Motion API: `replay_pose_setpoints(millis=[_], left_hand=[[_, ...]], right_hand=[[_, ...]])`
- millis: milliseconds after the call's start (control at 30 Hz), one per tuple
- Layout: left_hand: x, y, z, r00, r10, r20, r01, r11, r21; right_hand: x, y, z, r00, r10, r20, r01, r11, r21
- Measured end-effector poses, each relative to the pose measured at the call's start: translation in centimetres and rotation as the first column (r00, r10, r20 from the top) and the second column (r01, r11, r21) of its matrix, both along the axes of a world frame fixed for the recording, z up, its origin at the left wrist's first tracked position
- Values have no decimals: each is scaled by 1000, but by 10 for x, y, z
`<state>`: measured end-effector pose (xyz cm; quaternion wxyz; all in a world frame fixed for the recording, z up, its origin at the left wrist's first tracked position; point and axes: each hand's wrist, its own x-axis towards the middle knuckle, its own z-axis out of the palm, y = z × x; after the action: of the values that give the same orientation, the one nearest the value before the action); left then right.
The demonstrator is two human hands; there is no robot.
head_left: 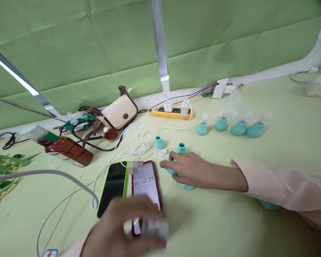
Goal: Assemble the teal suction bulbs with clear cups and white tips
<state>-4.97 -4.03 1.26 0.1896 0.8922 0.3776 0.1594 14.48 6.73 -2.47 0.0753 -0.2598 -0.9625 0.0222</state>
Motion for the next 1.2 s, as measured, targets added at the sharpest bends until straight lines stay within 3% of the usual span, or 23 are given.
replay_pose_setpoints(millis=[33,67,200,267,400,500,633,933,1100,1200], left_hand=[[1,18,6,985,168,34,-169,985,25],[3,38,9,967,249,-51,-247,968,36],[14,114,12,944,265,-197,-244,962,121],[22,133,11,925,219,-311,-179,972,152],[38,132,6,822,163,-546,-76,981,179],[48,124,1,743,163,-649,-47,980,193],[53,128,-12,704,170,-689,-33,978,208],[46,149,-40,784,219,-581,-55,957,286],[40,141,-21,844,272,-461,-90,921,379],[33,137,-4,884,326,-334,-147,873,464]], right_hand=[[3,0,4,1000,-9,-17,9,1000,-15],[7,0,8,998,-27,-48,26,999,-39],[33,8,30,945,-177,-275,147,981,-126],[50,19,41,936,-234,-261,203,969,-140],[75,49,44,936,-349,-40,333,917,-219],[82,69,30,933,-348,93,360,901,-242],[84,79,13,927,-346,142,372,892,-257],[100,72,44,910,-402,102,414,889,-196],[99,90,34,792,-555,-254,580,814,28],[96,101,16,796,-546,-261,572,820,31]])
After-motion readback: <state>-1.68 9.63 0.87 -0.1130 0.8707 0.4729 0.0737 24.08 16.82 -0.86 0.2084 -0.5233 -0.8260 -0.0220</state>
